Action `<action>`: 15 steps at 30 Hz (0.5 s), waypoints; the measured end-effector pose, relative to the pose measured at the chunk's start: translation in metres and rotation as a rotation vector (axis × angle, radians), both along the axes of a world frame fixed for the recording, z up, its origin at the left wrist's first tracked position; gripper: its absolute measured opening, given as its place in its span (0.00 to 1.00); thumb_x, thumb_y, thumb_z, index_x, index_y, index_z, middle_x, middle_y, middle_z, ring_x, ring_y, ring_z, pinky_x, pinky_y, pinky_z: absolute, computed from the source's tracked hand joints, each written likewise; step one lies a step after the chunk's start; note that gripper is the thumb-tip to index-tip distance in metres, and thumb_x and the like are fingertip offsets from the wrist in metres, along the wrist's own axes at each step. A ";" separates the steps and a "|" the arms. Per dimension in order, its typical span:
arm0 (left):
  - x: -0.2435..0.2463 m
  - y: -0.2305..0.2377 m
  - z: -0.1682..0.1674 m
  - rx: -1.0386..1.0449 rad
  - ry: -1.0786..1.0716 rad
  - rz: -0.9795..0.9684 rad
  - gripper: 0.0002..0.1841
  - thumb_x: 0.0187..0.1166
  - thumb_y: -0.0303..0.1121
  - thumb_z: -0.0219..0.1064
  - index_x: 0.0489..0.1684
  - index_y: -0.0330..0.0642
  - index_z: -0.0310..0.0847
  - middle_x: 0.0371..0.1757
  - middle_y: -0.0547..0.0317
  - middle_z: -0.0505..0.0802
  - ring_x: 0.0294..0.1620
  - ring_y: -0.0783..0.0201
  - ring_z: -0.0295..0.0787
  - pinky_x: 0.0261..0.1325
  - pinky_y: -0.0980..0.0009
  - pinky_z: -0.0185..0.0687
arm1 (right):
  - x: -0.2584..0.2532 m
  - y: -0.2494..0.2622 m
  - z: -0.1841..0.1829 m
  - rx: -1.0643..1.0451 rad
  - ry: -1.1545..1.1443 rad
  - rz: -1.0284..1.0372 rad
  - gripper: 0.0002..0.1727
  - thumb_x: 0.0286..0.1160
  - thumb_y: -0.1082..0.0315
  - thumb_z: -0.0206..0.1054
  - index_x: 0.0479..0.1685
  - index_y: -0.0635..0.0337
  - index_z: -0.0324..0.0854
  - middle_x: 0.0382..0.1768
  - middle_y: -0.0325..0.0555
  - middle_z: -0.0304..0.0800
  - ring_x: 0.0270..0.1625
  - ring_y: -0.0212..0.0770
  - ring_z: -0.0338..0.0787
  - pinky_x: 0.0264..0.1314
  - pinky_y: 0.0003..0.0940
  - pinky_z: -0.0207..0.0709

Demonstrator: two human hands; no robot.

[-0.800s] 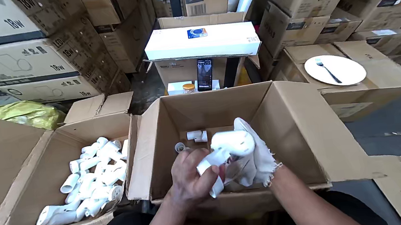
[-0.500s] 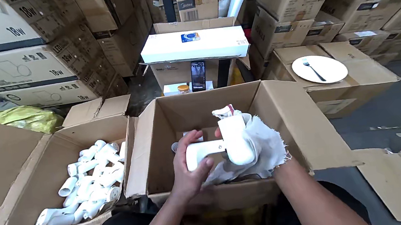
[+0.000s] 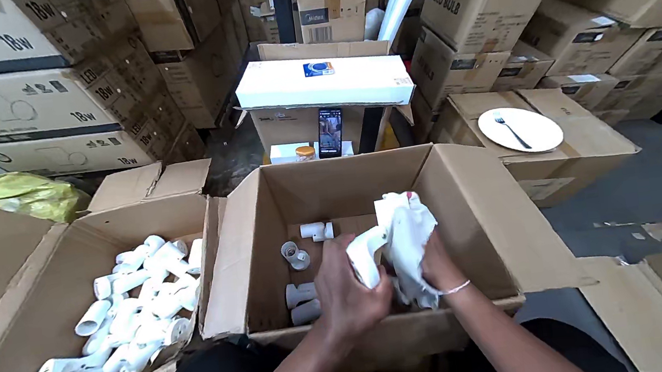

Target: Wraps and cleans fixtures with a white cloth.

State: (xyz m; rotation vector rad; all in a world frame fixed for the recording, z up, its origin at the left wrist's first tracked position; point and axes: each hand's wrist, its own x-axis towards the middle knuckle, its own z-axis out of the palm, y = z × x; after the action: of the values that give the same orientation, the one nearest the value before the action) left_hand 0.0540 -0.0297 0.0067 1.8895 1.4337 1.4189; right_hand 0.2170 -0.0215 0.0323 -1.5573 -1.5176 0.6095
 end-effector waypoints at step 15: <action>-0.002 0.012 0.005 -0.110 0.025 0.037 0.35 0.55 0.53 0.81 0.61 0.41 0.85 0.50 0.51 0.90 0.43 0.59 0.91 0.38 0.58 0.89 | -0.021 0.033 -0.023 -0.081 0.489 0.046 0.26 0.86 0.74 0.55 0.79 0.79 0.61 0.67 0.56 0.81 0.68 0.24 0.80 0.73 0.16 0.72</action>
State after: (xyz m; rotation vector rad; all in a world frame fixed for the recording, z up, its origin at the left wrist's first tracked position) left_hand 0.0524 -0.0180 0.0116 1.8281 1.5337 1.3090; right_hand 0.1958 0.0115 0.0095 -1.3085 -1.1688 1.0062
